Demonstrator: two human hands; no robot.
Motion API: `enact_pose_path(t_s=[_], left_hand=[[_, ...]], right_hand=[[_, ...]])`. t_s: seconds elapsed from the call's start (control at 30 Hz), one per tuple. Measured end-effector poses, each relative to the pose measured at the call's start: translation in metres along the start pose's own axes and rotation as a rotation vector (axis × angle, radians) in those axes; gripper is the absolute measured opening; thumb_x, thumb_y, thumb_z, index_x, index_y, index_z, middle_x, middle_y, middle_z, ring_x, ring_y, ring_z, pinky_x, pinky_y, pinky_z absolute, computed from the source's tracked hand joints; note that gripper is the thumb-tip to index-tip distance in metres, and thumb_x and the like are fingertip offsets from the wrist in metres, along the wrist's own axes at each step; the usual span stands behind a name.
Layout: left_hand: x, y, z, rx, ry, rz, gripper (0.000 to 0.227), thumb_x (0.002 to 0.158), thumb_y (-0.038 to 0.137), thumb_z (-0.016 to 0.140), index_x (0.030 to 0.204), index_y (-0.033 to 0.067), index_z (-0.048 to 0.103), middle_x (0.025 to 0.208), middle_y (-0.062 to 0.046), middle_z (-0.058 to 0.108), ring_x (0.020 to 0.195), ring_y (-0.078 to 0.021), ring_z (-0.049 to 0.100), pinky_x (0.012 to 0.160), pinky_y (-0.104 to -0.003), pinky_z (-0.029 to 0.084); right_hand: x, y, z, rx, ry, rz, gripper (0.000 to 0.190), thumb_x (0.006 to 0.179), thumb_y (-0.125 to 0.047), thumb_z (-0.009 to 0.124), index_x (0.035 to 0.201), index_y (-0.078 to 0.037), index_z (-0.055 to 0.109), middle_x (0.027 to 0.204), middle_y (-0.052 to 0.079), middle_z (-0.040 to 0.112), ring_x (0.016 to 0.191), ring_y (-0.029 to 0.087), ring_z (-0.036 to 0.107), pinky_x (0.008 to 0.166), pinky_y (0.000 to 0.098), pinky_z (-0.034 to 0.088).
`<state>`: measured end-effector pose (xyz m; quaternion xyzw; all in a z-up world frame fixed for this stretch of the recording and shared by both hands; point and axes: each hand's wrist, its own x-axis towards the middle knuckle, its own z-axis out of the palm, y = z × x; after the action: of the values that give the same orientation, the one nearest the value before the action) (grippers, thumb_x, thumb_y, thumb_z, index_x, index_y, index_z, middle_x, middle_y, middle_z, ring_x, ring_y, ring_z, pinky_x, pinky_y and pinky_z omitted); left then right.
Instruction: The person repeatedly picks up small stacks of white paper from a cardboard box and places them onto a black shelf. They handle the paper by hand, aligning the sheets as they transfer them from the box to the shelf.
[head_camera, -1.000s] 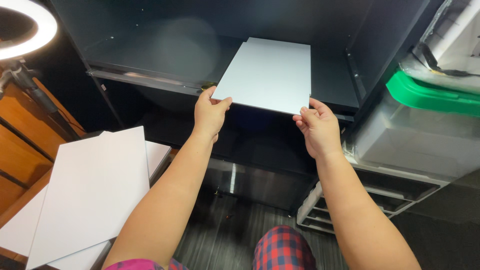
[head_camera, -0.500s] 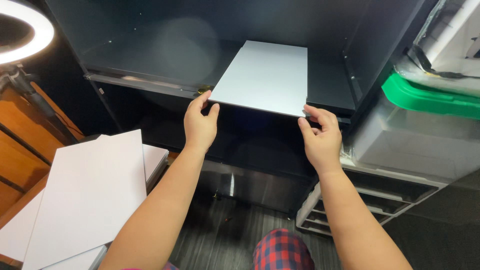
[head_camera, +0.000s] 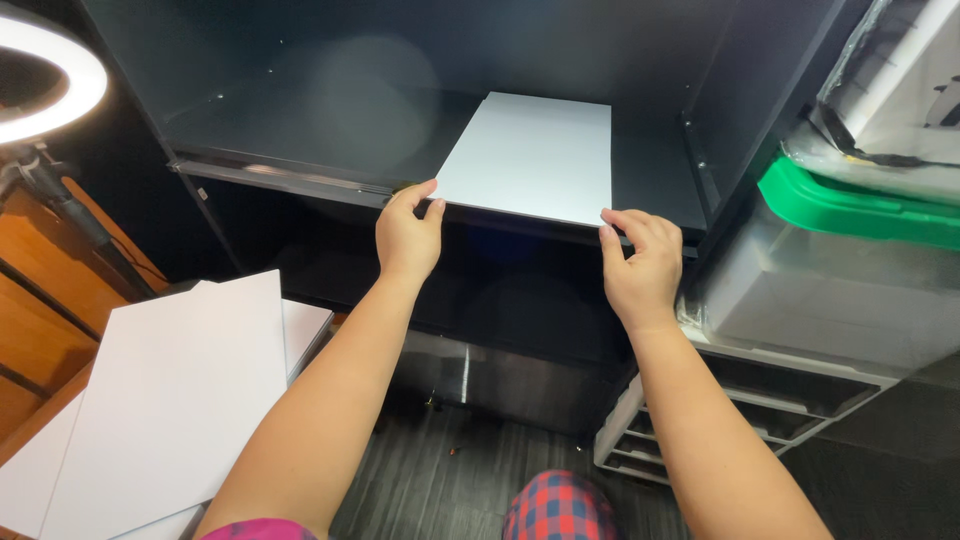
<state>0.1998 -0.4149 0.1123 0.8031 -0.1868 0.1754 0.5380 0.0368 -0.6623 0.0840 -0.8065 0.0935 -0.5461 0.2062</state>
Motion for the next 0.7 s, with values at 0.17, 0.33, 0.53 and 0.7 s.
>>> enact_pose_path(t_s=[0.17, 0.33, 0.53, 0.7], left_hand=[[0.015, 0.002, 0.014, 0.061, -0.030, -0.033, 0.033, 0.100, 0.026, 0.070, 0.133, 0.0192, 0.071, 0.130, -0.002, 0.068, 0.132, -0.0213, 0.061, 0.111, -0.037, 0.050], [0.029, 0.005, 0.028, 0.105, -0.024, -0.081, 0.032, 0.098, 0.027, 0.072, 0.130, 0.0202, 0.073, 0.125, -0.003, 0.071, 0.124, -0.0239, 0.066, 0.106, -0.038, 0.054], [0.035, 0.011, 0.031, 0.145, -0.020, -0.101, 0.030, 0.096, 0.028, 0.072, 0.125, 0.0216, 0.075, 0.120, 0.002, 0.072, 0.116, -0.0154, 0.070, 0.100, -0.032, 0.056], [0.033, 0.017, 0.027, 0.135, -0.019, -0.090, 0.030, 0.096, 0.026, 0.072, 0.125, 0.0195, 0.075, 0.120, 0.000, 0.072, 0.116, -0.0203, 0.069, 0.100, -0.036, 0.056]], right_hand=[[0.015, 0.017, 0.013, -0.122, -0.031, -0.044, 0.017, 0.102, -0.025, 0.073, 0.117, -0.022, 0.079, 0.111, -0.003, 0.070, 0.123, 0.018, 0.056, 0.105, 0.0348, 0.046], [0.027, 0.029, 0.023, -0.120, -0.057, -0.051, 0.016, 0.100, -0.021, 0.075, 0.114, -0.018, 0.080, 0.112, 0.003, 0.073, 0.127, 0.024, 0.059, 0.109, 0.0415, 0.047], [0.036, 0.035, 0.033, -0.115, -0.092, 0.043, 0.016, 0.100, -0.022, 0.074, 0.115, -0.020, 0.080, 0.109, 0.001, 0.075, 0.127, 0.021, 0.061, 0.108, 0.0379, 0.048], [0.041, 0.030, 0.031, -0.081, -0.100, 0.081, 0.017, 0.097, -0.019, 0.077, 0.114, -0.021, 0.080, 0.106, 0.001, 0.076, 0.121, 0.021, 0.065, 0.104, 0.0369, 0.052]])
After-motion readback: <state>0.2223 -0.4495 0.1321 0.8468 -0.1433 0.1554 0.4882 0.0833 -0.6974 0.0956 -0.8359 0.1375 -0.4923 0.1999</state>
